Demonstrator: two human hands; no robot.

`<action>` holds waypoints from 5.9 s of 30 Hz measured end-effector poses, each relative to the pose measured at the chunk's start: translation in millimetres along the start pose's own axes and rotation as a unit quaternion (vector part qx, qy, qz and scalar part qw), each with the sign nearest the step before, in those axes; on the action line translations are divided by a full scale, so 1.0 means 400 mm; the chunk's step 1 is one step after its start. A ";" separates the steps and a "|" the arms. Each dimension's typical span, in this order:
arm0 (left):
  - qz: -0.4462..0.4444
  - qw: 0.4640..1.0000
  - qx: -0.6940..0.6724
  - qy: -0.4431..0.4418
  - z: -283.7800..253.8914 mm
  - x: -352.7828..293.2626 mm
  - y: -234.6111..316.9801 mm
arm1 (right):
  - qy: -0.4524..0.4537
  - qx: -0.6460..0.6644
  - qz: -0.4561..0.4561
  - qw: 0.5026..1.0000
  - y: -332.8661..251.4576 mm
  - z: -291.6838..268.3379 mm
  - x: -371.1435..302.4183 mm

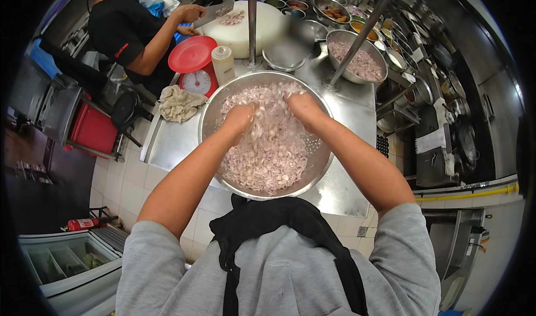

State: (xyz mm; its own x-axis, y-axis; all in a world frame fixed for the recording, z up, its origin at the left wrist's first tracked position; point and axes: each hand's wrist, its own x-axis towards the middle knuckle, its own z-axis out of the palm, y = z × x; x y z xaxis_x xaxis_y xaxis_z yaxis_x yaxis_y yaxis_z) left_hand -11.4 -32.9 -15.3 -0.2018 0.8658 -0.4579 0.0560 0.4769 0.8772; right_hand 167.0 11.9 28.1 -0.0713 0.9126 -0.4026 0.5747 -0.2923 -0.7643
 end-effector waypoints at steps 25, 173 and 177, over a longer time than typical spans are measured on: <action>0.112 0.992 0.058 0.014 0.030 0.015 -0.067 | -0.053 0.283 0.009 0.958 0.090 0.157 -0.045; 0.051 0.986 0.160 0.025 -0.062 0.014 -0.005 | -0.103 0.089 0.097 0.986 0.011 0.057 -0.081; -0.114 0.985 0.074 -0.103 -0.059 -0.024 -0.093 | -0.188 0.247 0.156 0.938 0.089 0.038 -0.194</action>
State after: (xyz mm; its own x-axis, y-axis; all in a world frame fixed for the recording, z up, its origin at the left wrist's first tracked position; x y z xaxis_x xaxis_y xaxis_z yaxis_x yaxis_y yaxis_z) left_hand -34.6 -62.3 -40.1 -0.0231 0.7388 -0.6736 0.1771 0.6661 0.7245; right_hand 180.7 -73.6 24.4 -0.2981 0.6217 -0.7243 0.1745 -0.7105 -0.6817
